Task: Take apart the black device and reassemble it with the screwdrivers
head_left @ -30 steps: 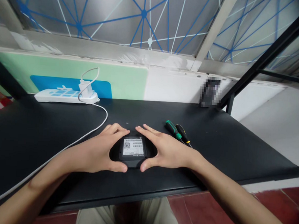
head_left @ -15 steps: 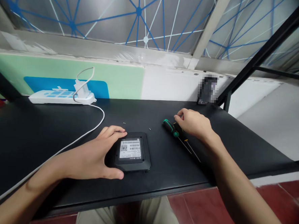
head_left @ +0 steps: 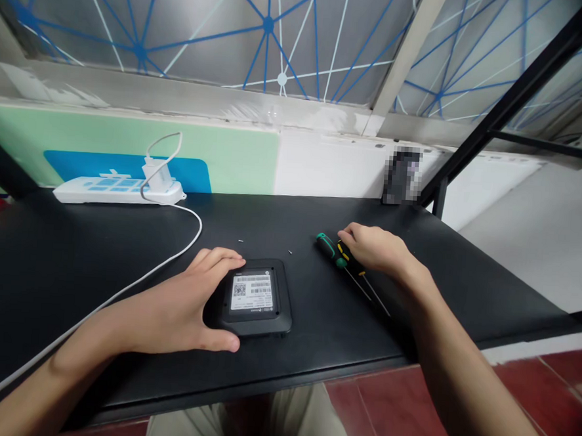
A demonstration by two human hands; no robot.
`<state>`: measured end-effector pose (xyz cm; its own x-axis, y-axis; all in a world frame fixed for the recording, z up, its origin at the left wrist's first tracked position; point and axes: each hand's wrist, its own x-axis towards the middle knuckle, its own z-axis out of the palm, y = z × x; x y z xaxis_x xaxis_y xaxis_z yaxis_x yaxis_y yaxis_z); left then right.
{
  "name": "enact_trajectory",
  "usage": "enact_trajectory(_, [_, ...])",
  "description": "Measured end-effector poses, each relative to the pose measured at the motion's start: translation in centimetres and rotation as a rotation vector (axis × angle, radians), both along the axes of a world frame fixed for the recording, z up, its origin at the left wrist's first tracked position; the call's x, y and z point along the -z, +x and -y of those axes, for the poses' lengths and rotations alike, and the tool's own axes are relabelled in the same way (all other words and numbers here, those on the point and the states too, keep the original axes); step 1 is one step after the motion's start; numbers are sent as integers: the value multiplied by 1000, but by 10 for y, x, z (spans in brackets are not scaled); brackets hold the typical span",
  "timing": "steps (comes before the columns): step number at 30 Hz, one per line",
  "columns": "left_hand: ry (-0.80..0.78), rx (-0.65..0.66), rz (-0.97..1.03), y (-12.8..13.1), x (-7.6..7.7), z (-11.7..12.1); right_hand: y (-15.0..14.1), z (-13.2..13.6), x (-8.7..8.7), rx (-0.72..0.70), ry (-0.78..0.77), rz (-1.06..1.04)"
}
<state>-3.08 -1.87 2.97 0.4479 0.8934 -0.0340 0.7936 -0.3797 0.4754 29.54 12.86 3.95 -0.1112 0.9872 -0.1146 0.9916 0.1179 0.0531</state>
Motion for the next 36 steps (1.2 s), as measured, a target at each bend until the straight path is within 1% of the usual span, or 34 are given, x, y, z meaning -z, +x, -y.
enact_trajectory(4, [2,-1,9,0,-1,1,1,4,-3,-68,-63,-5])
enact_trajectory(8, [-35,-11,-1,0,-3,2,1,7,-2,-102,-78,-14])
enact_trajectory(12, [-35,-21,14,-2,-3,3,4,6,2,-63,-23,-80])
enact_trajectory(15, [-35,-16,8,-2,-1,3,16,3,1,-2,21,-179])
enact_trajectory(17, [-26,-2,10,-3,1,2,26,1,-4,30,58,-323])
enact_trajectory(18, [-23,6,14,-3,2,2,31,0,-8,36,89,-444])
enact_trajectory(19, [-20,13,19,-3,3,2,35,-1,-12,35,155,-666])
enact_trajectory(21, [-24,21,29,-2,5,3,35,-3,-18,-40,223,-1091])
enact_trajectory(22, [-31,22,31,-1,5,3,31,-3,-19,-85,244,-1179])
enact_trajectory(23, [-44,21,31,0,4,4,26,-3,-18,-122,298,-1234])
enact_trajectory(24, [-59,17,28,1,3,4,18,-3,-15,-167,418,-1329])
enact_trajectory(25, [-75,13,25,3,2,4,10,-2,-11,-187,454,-1354])
enact_trajectory(27, [-100,13,18,4,0,4,-5,2,0,-215,424,-1375])
enact_trajectory(28, [-105,20,17,5,0,4,-11,4,6,-241,433,-1399])
enact_trajectory(30, [-106,37,17,6,1,3,-20,11,15,-265,482,-1405])
enact_trajectory(32, [-100,46,18,6,2,2,-24,17,20,-271,508,-1382])
enact_trajectory(36, [-91,47,18,8,4,2,-28,21,23,-296,497,-1366])
